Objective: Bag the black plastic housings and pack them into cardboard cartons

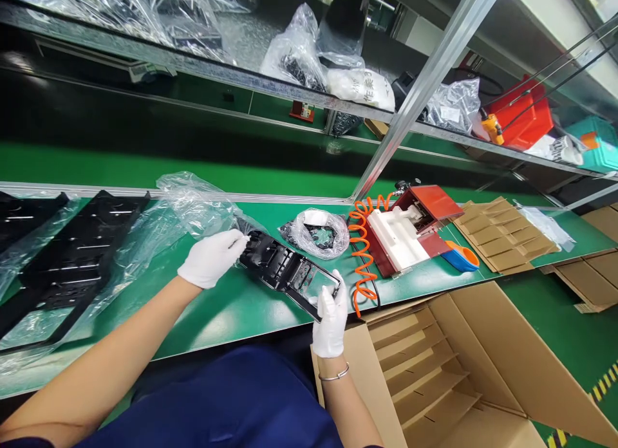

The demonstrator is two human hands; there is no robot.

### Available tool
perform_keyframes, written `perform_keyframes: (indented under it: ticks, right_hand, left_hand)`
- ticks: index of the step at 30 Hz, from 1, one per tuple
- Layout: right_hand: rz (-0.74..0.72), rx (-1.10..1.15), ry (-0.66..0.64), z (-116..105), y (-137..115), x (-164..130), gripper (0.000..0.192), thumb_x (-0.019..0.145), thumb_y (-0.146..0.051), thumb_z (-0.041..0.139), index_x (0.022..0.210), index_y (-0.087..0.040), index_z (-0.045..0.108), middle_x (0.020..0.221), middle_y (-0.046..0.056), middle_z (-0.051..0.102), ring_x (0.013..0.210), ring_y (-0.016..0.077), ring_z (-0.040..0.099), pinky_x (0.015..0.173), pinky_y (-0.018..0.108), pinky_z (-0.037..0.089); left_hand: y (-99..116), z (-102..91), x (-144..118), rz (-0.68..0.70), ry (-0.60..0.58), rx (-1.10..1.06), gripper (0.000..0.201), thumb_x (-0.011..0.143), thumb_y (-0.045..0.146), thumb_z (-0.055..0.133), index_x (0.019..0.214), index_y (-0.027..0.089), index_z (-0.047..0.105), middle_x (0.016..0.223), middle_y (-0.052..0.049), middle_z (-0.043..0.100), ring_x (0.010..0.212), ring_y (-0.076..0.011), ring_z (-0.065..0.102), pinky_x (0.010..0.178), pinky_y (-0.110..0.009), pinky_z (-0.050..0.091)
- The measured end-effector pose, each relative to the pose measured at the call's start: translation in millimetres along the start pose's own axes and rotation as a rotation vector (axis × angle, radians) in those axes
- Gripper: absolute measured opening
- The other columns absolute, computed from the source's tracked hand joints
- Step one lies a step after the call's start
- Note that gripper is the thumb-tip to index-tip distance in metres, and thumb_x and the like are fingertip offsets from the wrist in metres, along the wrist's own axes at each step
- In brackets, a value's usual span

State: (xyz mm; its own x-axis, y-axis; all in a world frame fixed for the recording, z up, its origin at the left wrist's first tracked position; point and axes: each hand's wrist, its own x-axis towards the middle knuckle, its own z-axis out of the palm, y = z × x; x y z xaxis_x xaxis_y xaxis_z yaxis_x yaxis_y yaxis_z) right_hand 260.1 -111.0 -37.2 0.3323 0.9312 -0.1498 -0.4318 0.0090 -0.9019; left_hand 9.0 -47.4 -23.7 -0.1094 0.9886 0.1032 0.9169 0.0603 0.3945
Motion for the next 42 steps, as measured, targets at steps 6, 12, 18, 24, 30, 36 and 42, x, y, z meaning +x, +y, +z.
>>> perform_keyframes:
  ticks: [6,12,18,24,30,36,42]
  right_hand:
    - [-0.016,0.045,0.088,-0.8,3.7,4.2,0.031,0.079,-0.032,0.073,0.108,-0.028,0.062,0.062,-0.012,0.028,0.050,0.0052,0.030,0.064,0.022,0.051]
    - [0.037,0.005,0.014,11.0,8.5,0.2,0.047,0.077,-0.037,0.074,0.122,-0.029,0.060,0.070,-0.009,0.042,0.057,0.0067,0.042,0.064,0.023,0.051]
    - [-0.023,0.020,-0.018,22.2,23.8,1.0,0.049,0.079,-0.038,0.074,0.124,-0.031,0.057,0.073,-0.009,0.039,0.058,0.0057,0.041,0.070,0.023,0.054]
    - [0.034,0.064,-0.062,34.5,26.6,6.0,0.046,0.076,-0.039,0.076,0.117,-0.029,0.057,0.076,-0.008,0.039,0.059,0.0060,0.043,0.066,0.023,0.054]
    - [0.033,0.017,-0.024,30.7,30.9,7.6,0.033,0.080,-0.040,0.071,0.106,-0.025,0.058,0.071,-0.009,0.035,0.056,0.0056,0.040,0.072,0.026,0.054]
    - [-0.081,-0.078,-0.118,36.5,38.5,-0.4,0.059,0.082,-0.042,0.069,0.136,-0.030,0.049,0.081,-0.007,0.043,0.062,0.0072,0.051,0.068,0.024,0.052]
    - [0.031,0.085,-0.051,35.8,35.9,20.6,0.025,0.081,-0.039,0.071,0.093,-0.023,0.056,0.062,-0.011,0.029,0.051,0.0064,0.035,0.070,0.028,0.055]
  left_hand:
    - [8.8,5.7,-11.0,0.144,-0.096,-0.025,0.033,0.097,0.038,0.037,0.076,0.024,0.058,0.081,-0.002,0.070,0.072,-0.0176,0.062,0.064,-0.030,0.037]
    - [24.1,17.1,-18.8,0.308,-0.067,-0.017,0.036,0.098,0.038,0.035,0.077,0.023,0.061,0.082,-0.005,0.070,0.078,-0.0191,0.064,0.069,-0.031,0.041]
    - [39.2,18.0,-29.8,0.395,-0.117,-0.077,0.039,0.099,0.039,0.034,0.077,0.023,0.062,0.077,-0.005,0.069,0.072,-0.0187,0.064,0.066,-0.031,0.041]
    - [51.9,33.7,-43.3,0.514,-0.117,-0.067,0.034,0.098,0.035,0.040,0.078,0.021,0.064,0.076,-0.008,0.069,0.072,-0.0195,0.065,0.062,-0.031,0.041]
    - [38.8,31.6,-45.9,0.431,-0.099,-0.157,0.034,0.099,0.033,0.041,0.074,0.021,0.061,0.072,-0.003,0.068,0.066,-0.0159,0.061,0.062,-0.029,0.039]
    - [45.0,11.8,-27.1,0.354,0.035,-0.206,0.034,0.099,0.033,0.043,0.071,0.020,0.058,0.071,-0.001,0.066,0.067,-0.0152,0.060,0.064,-0.028,0.040]
    - [45.5,50.3,-58.1,0.531,-0.069,-0.018,0.029,0.097,0.028,0.047,0.077,0.020,0.065,0.074,-0.003,0.071,0.066,-0.0182,0.066,0.060,-0.029,0.042]
